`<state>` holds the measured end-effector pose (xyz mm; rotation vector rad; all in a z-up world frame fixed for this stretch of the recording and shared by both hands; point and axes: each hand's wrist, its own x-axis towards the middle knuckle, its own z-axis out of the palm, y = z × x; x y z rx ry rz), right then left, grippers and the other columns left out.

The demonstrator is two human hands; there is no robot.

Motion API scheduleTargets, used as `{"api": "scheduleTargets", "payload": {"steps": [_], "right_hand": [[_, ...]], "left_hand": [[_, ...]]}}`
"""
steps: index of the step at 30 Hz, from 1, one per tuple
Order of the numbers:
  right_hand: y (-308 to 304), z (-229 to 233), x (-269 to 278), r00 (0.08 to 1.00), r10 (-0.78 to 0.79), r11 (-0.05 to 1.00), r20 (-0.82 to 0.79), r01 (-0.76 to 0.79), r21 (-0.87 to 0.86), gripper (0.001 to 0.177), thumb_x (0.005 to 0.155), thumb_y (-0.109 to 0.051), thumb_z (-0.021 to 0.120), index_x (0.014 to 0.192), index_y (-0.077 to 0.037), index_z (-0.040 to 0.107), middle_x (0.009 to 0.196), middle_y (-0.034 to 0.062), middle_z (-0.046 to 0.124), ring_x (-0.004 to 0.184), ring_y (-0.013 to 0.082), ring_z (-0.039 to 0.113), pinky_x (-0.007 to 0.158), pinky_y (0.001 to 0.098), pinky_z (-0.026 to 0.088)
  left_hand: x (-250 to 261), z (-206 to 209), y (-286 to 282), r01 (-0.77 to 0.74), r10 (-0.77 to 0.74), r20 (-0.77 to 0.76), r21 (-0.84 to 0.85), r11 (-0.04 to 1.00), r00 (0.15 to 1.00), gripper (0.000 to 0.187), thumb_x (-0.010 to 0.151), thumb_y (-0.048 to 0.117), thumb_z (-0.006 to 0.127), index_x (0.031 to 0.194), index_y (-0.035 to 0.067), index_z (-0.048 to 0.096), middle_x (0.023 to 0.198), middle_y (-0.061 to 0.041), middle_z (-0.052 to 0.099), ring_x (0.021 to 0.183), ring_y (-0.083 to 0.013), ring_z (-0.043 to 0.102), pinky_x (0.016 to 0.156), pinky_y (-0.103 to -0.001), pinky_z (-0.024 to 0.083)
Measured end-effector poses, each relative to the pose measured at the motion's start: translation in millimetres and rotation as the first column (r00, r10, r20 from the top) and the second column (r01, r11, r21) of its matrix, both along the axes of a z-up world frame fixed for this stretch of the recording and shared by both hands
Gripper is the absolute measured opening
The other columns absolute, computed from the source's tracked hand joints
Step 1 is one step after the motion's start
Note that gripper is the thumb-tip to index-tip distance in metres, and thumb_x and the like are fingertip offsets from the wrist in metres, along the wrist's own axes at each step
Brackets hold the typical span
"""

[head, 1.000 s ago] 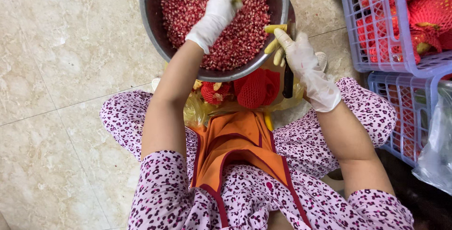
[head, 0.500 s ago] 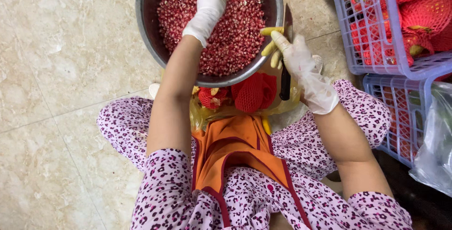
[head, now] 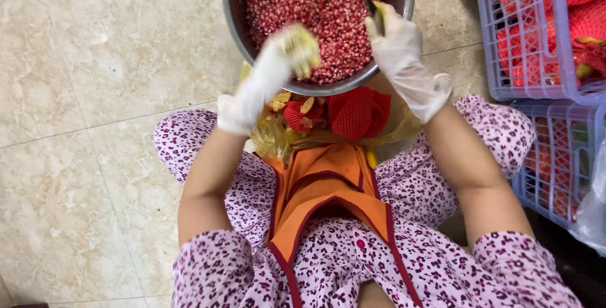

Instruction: The person peels pomegranates by hand using a knife and separates the seeds into a large metal bowl, occasionally reaching into a crate to retrieve more fruit.

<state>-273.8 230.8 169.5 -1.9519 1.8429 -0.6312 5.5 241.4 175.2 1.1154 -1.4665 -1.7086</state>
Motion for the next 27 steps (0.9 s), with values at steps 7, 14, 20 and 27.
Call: {"api": "scheduleTargets", "payload": {"steps": [7,14,20,27], "right_hand": [[-30,-12,73,0.887,0.215,0.934,-0.409,-0.065,0.351,0.082,0.098,-0.047,0.068,0.158,-0.009,0.028,0.104,0.0187,0.065,0.075,0.0286,0.068,0.06,0.0429,0.059],[-36,-35,71,0.883,0.219,0.953,-0.416,-0.103,0.283,0.1,0.093,-0.045,0.075,0.162,-0.002,0.017,0.138,0.0245,0.051,0.12,0.0371,0.055,0.098,0.0461,0.05],[-28,-57,46,0.93,0.163,0.983,-0.33,-0.123,0.139,0.09,0.094,-0.039,0.076,0.158,-0.002,0.026,0.143,0.0237,0.049,0.127,0.038,0.05,0.104,0.0478,0.044],[-3,-31,17,0.988,0.142,0.978,0.054,-0.131,-0.16,0.079,0.096,-0.032,0.079,0.158,-0.006,0.038,0.149,0.0231,0.051,0.136,0.0396,0.05,0.116,0.0473,0.043]], "left_hand": [[2,-51,106,0.627,0.59,0.73,-0.647,0.433,0.346,0.084,0.037,0.059,0.07,0.118,0.038,0.074,0.1,-0.016,0.079,0.084,-0.0339,0.074,0.058,-0.049,0.057],[21,-39,90,0.165,-0.127,0.443,-0.048,0.985,0.887,0.022,0.085,0.011,0.08,0.107,0.011,0.075,0.102,-0.01,0.074,0.093,-0.0233,0.072,0.086,-0.036,0.058],[6,-58,-26,0.04,0.236,0.45,-0.523,0.851,0.861,0.016,0.084,-0.005,0.076,0.093,0.008,0.075,0.099,-0.011,0.073,0.092,-0.0247,0.071,0.085,-0.035,0.058],[-34,-53,-61,-0.09,0.511,0.482,-0.659,0.747,0.712,0.017,0.088,0.007,0.078,0.104,0.007,0.073,0.106,-0.015,0.068,0.097,-0.031,0.068,0.084,-0.038,0.056]]}}
